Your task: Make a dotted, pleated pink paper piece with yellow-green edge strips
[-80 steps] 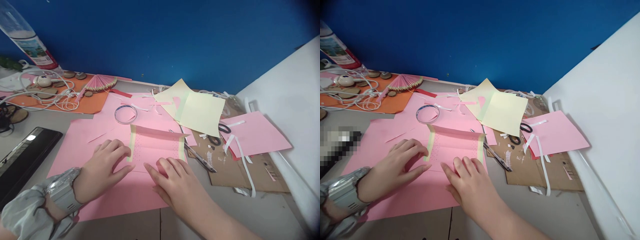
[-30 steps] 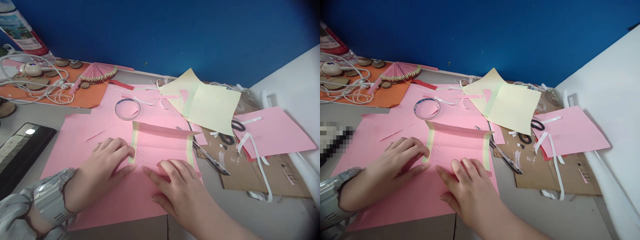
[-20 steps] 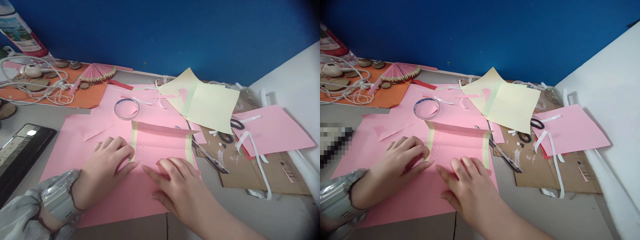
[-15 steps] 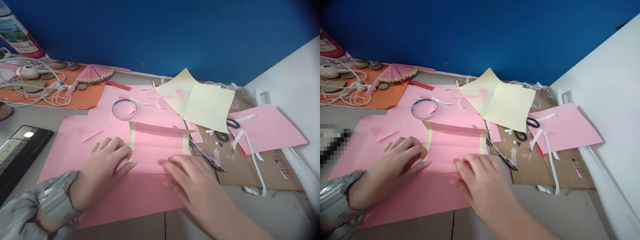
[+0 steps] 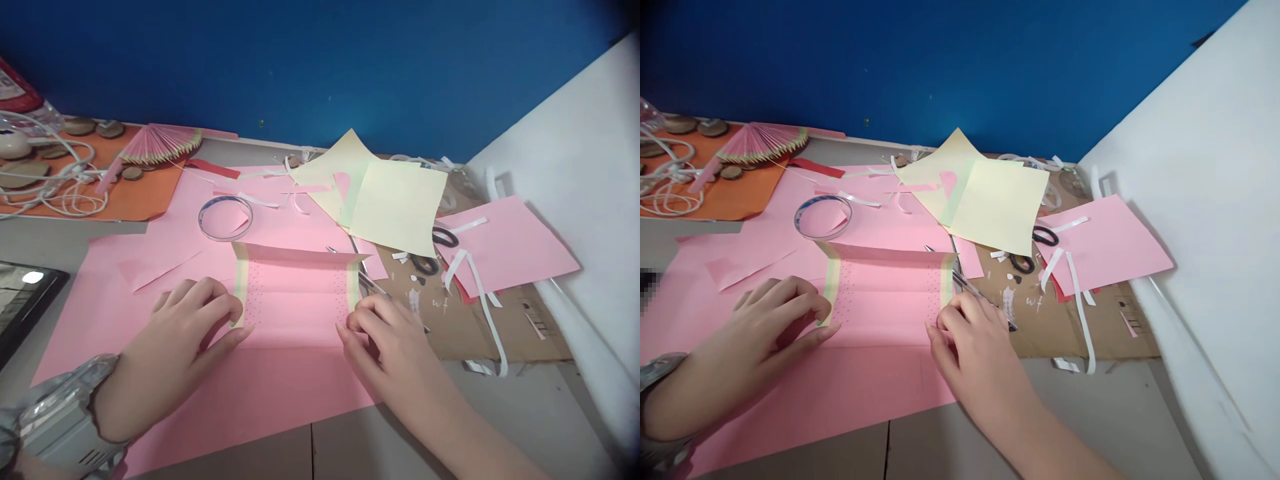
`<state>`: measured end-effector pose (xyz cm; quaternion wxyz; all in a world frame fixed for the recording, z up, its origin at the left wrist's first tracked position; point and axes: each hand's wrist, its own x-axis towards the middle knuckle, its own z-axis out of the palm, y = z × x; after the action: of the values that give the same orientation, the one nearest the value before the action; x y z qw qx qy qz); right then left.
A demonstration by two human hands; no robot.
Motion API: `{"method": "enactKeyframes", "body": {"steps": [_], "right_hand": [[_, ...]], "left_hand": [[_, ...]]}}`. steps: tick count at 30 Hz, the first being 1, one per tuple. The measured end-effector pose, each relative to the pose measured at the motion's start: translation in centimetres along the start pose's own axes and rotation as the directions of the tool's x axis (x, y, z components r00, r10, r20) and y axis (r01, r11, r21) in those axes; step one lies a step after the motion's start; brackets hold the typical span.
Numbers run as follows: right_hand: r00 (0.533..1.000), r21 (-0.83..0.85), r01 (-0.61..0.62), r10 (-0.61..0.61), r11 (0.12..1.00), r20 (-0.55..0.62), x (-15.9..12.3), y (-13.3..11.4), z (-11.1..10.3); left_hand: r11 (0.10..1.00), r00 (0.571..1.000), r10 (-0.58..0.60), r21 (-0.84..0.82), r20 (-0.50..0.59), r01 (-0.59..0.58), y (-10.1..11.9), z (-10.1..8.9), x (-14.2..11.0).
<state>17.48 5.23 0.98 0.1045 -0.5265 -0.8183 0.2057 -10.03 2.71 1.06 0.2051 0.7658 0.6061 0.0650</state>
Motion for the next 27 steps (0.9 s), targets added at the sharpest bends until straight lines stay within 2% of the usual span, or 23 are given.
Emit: {"method": "enactKeyframes", "body": {"steps": [12,22,25,27], "right_hand": [[0.999,-0.051,-0.031,0.03,0.998,-0.014,-0.23,0.62,-0.54],[1.0,-0.081,0.009,-0.01,0.997,-0.021,-0.31,0.65,-0.38],[0.999,-0.086,0.011,-0.014,0.996,-0.032,-0.3,0.65,-0.38],[0.999,-0.078,0.011,-0.015,0.997,-0.046,-0.32,0.65,-0.36]], "left_hand": [[1.0,1.0,0.009,0.023,0.01,-0.009,-0.27,0.23,-0.14],[0.999,1.0,0.022,0.034,-0.018,-0.021,-0.34,0.44,-0.06],[0.997,0.997,0.063,0.041,-0.044,-0.061,-0.49,0.59,-0.14],[0.991,0.988,0.134,0.035,-0.075,-0.132,-0.56,0.68,-0.16]]}}
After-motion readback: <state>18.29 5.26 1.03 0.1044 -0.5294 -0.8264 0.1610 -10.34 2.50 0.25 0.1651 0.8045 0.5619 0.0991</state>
